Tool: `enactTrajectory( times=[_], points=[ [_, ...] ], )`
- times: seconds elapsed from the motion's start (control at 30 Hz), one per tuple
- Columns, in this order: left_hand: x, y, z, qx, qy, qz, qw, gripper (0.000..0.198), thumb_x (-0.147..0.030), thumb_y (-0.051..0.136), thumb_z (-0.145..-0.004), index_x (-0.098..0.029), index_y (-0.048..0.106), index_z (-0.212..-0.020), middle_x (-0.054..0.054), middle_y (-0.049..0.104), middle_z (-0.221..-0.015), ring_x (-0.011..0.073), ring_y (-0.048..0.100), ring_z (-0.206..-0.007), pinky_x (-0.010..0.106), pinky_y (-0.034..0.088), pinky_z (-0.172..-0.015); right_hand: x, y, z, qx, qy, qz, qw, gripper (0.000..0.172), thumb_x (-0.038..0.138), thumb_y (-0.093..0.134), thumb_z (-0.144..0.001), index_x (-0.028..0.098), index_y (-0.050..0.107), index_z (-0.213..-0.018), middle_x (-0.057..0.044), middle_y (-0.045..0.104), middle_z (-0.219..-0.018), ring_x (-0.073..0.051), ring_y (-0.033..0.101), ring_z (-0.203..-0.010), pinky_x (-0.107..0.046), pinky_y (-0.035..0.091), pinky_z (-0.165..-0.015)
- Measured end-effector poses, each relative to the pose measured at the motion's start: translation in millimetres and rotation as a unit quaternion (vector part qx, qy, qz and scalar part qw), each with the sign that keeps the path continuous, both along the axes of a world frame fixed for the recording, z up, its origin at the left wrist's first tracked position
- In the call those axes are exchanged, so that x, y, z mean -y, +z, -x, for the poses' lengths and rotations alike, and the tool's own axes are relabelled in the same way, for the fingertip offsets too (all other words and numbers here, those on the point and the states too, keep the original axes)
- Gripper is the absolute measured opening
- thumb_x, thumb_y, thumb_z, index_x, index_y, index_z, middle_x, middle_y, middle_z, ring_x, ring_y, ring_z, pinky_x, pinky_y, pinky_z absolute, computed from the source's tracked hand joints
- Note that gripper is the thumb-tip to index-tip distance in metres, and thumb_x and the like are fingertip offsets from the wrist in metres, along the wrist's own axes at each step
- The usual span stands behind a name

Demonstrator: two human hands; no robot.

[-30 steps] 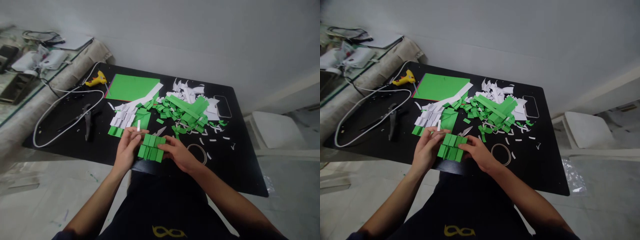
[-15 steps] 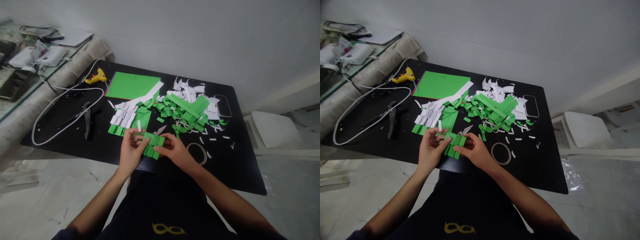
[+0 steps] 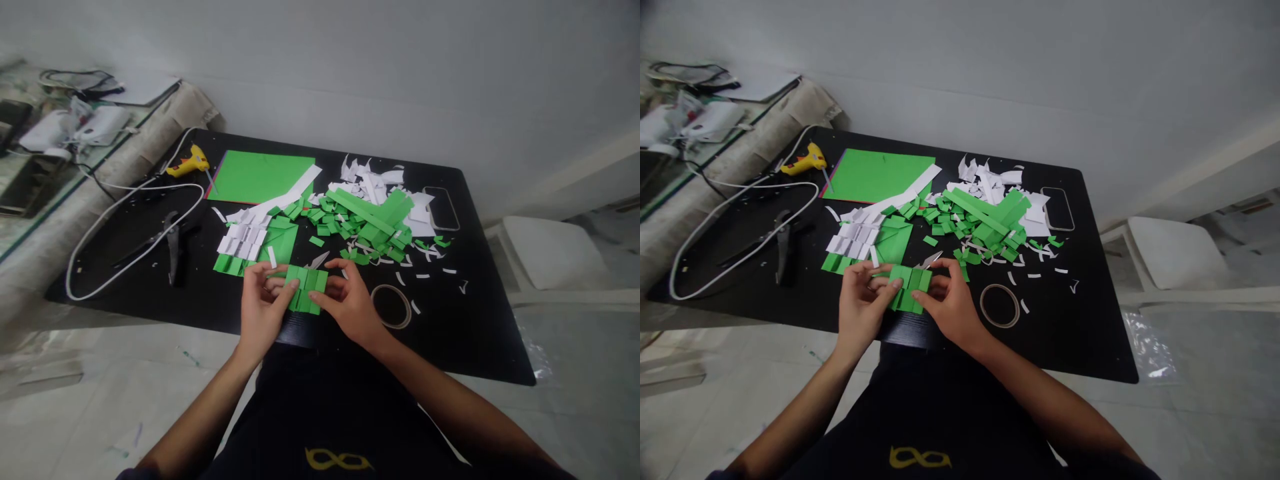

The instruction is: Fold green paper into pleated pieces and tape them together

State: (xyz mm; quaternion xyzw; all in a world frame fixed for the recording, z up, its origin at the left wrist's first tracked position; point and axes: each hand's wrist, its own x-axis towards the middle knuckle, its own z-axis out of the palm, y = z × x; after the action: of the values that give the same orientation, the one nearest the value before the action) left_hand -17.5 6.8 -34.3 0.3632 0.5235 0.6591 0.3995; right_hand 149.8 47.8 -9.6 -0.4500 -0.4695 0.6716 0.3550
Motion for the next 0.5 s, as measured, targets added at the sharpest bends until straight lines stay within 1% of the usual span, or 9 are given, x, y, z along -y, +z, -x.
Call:
enactTrajectory(
  times=[0.03, 0.1, 0.17, 0.2, 0.23, 0.3, 0.37, 0.43, 0.5],
  points=[
    [-0.6, -0.1, 0.5, 0.002, 0.003, -0.002, 1.000, 0.045, -0.023, 0.089, -0.084, -0.025, 0.054, -0.113, 0.002, 0.072, -0.110, 0.0078, 0.069, -0.073, 0.019, 0.056, -0.065, 1.6, -0.8, 0.4, 0.013, -0.004, -0.031, 0.999, 0.055, 0.030, 0.087, -0.081, 0.030, 0.050, -0.122, -0.001, 0.074, -0.103, -0.021, 0.076, -0.085, -0.036, 0.063, -0.078],
    [-2.0, 0.7, 1.5, 0.006, 0.005, -0.003, 1.000, 0.047, -0.022, 0.090, -0.082, -0.025, 0.054, -0.112, 0.002, 0.072, -0.110, 0.0077, 0.069, -0.072, 0.019, 0.056, -0.065, 4.7, -2.1, -0.3, 0.058, 0.003, -0.114, 0.992, 0.043, 0.029, 0.083, -0.085, 0.030, 0.056, -0.119, -0.005, 0.068, -0.121, -0.019, 0.073, -0.088, -0.035, 0.063, -0.077],
    [-3.4, 2.1, 2.3, 0.008, 0.007, 0.000, 1.000, 0.048, -0.023, 0.091, -0.080, -0.025, 0.054, -0.112, 0.001, 0.072, -0.109, 0.0076, 0.069, -0.071, 0.019, 0.056, -0.064, 7.0, -2.5, -3.3, 0.098, 0.027, -0.181, 0.978, 0.032, 0.028, 0.083, -0.086, 0.028, 0.064, -0.111, -0.009, 0.059, -0.140, -0.022, 0.072, -0.100, -0.036, 0.064, -0.081],
    [-4.0, 2.8, 2.6, 0.010, 0.008, 0.002, 1.000, 0.049, -0.024, 0.092, -0.080, -0.024, 0.054, -0.111, 0.001, 0.072, -0.109, 0.0075, 0.069, -0.071, 0.019, 0.056, -0.064, 7.7, -2.4, -5.6, 0.109, 0.041, -0.203, 0.972, 0.030, 0.028, 0.085, -0.085, 0.027, 0.067, -0.110, -0.011, 0.054, -0.147, -0.024, 0.071, -0.109, -0.038, 0.065, -0.084],
    [-4.6, 3.4, 3.0, 0.011, 0.009, 0.005, 1.000, 0.049, -0.025, 0.092, -0.080, -0.024, 0.054, -0.111, 0.001, 0.072, -0.109, 0.0074, 0.069, -0.070, 0.019, 0.056, -0.065, 8.2, -2.1, -8.1, 0.116, 0.056, -0.220, 0.967, 0.033, 0.029, 0.087, -0.084, 0.027, 0.069, -0.112, -0.012, 0.049, -0.153, -0.027, 0.069, -0.118, -0.039, 0.066, -0.087],
    [-5.5, 3.9, 3.8, 0.015, 0.010, 0.012, 1.000, 0.049, -0.026, 0.092, -0.079, -0.024, 0.054, -0.110, 0.001, 0.072, -0.108, 0.0073, 0.069, -0.070, 0.019, 0.056, -0.066, 8.6, -1.9, -13.4, 0.131, 0.087, -0.260, 0.953, 0.045, 0.031, 0.092, -0.081, 0.028, 0.070, -0.120, -0.014, 0.044, -0.160, -0.033, 0.063, -0.132, -0.044, 0.065, -0.095],
    [-6.3, 3.5, 4.7, 0.021, 0.007, 0.024, 0.999, 0.049, -0.026, 0.093, -0.078, -0.023, 0.055, -0.109, 0.001, 0.072, -0.107, 0.0068, 0.069, -0.070, 0.019, 0.057, -0.067, 8.5, -3.0, -17.7, 0.158, 0.120, -0.318, 0.927, 0.057, 0.030, 0.094, -0.080, 0.029, 0.069, -0.130, -0.015, 0.041, -0.164, -0.037, 0.057, -0.141, -0.052, 0.060, -0.107],
    [-7.1, 2.9, 5.4, 0.029, 0.000, 0.039, 0.999, 0.049, -0.026, 0.093, -0.077, -0.023, 0.055, -0.107, 0.001, 0.072, -0.107, 0.0057, 0.067, -0.068, 0.019, 0.057, -0.069, 8.3, -5.5, -19.9, 0.191, 0.141, -0.372, 0.897, 0.059, 0.023, 0.089, -0.085, 0.029, 0.066, -0.139, -0.015, 0.041, -0.167, -0.038, 0.051, -0.149, -0.058, 0.049, -0.120],
    [-7.9, 2.8, 5.7, 0.036, -0.007, 0.055, 0.998, 0.048, -0.027, 0.094, -0.077, -0.022, 0.056, -0.106, 0.001, 0.072, -0.108, 0.0050, 0.065, -0.066, 0.019, 0.057, -0.068, 8.1, -8.5, -19.9, 0.227, 0.138, -0.405, 0.875, 0.056, 0.012, 0.076, -0.091, 0.030, 0.065, -0.143, -0.014, 0.045, -0.165, -0.036, 0.048, -0.151, -0.061, 0.042, -0.125]
  ],
)
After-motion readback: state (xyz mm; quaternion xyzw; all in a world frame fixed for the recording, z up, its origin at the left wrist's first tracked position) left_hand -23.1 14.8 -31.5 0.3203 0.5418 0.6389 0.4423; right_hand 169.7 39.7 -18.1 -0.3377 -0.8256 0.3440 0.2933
